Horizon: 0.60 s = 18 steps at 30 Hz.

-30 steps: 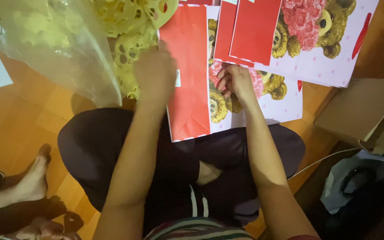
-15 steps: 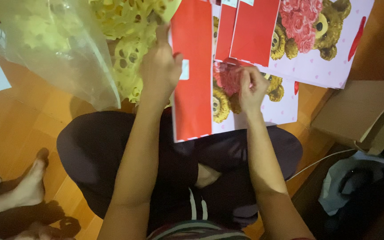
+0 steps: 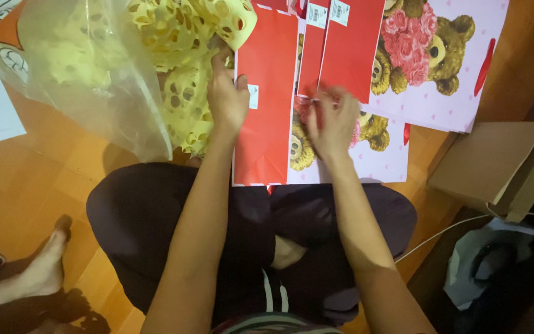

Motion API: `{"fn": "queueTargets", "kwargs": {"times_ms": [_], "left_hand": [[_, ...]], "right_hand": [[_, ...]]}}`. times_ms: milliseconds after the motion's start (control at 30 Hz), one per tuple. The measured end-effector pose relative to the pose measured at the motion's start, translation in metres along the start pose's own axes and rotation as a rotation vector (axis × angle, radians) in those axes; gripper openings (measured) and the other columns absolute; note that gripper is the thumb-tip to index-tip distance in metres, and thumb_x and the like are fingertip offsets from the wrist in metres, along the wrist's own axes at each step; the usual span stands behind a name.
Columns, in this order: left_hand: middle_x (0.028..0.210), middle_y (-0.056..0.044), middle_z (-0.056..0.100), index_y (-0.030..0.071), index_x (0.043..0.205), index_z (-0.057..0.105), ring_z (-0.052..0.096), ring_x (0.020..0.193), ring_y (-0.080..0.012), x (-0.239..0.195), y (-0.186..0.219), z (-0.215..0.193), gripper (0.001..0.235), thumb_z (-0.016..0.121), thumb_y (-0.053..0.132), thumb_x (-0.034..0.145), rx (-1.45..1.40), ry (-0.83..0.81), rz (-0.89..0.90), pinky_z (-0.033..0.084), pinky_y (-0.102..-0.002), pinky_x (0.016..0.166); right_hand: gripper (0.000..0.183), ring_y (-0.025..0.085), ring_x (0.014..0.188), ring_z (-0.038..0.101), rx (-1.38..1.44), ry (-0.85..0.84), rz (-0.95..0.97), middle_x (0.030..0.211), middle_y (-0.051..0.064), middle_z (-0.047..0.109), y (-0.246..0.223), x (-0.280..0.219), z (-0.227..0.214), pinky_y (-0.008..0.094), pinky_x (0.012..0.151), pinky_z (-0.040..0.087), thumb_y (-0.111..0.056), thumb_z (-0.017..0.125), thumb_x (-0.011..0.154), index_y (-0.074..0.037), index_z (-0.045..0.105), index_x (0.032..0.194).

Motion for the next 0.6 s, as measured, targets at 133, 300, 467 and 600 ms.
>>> {"fn": "queueTargets", "kwargs": {"times_ms": [133, 300, 467, 600], "left_hand": [[0.083, -0.006, 0.074, 0.005, 0.141, 0.048, 0.068, 0.062, -0.0112, -0.003, 0.013, 0.009, 0.049, 0.063, 0.005, 0.095, -0.215, -0.105, -0.156, 0.057, -0.033, 0.066], [0.086, -0.007, 0.079, 0.003, 0.137, 0.058, 0.057, 0.056, -0.0074, -0.016, 0.051, 0.01, 0.039, 0.059, 0.006, 0.098, -0.371, -0.162, -0.024, 0.044, -0.027, 0.05], [0.088, -0.015, 0.077, -0.001, 0.142, 0.056, 0.065, 0.072, -0.0162, -0.015, 0.044, 0.013, 0.043, 0.06, 0.007, 0.1, -0.374, -0.168, -0.013, 0.052, -0.033, 0.065], [0.108, -0.02, 0.075, -0.002, 0.14, 0.054, 0.074, 0.09, -0.0282, -0.014, 0.027, 0.035, 0.044, 0.061, 0.013, 0.099, -0.178, -0.261, 0.03, 0.057, -0.042, 0.082]], "right_hand": [[0.077, 0.043, 0.146, 0.031, -0.057, -0.064, 0.058, 0.16, 0.022, 0.031, 0.028, 0.008, 0.002, 0.058, 0.122, 0.022, -0.032, 0.081, 0.093, -0.01, 0.044, 0.156], [0.089, 0.047, 0.15, 0.025, 0.038, -0.096, 0.118, 0.164, 0.023, 0.026, 0.052, 0.007, 0.013, 0.06, 0.122, 0.021, -0.036, 0.086, 0.088, -0.009, 0.039, 0.158], [0.077, 0.042, 0.142, 0.046, -0.032, -0.08, 0.112, 0.155, 0.023, 0.049, 0.061, 0.02, 0.02, 0.051, 0.119, 0.037, -0.017, 0.079, 0.091, -0.008, 0.041, 0.157], [0.053, 0.034, 0.123, 0.064, -0.036, -0.001, 0.212, 0.136, 0.019, 0.067, 0.098, 0.013, 0.023, 0.041, 0.105, 0.052, -0.006, 0.07, 0.091, -0.006, 0.059, 0.142]]}}
Point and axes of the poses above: each hand's wrist, its own x-axis towards the middle knuckle, its own z-axis out of the palm, y = z × x, the point moved 9 cm from there along x, towards the middle knuckle
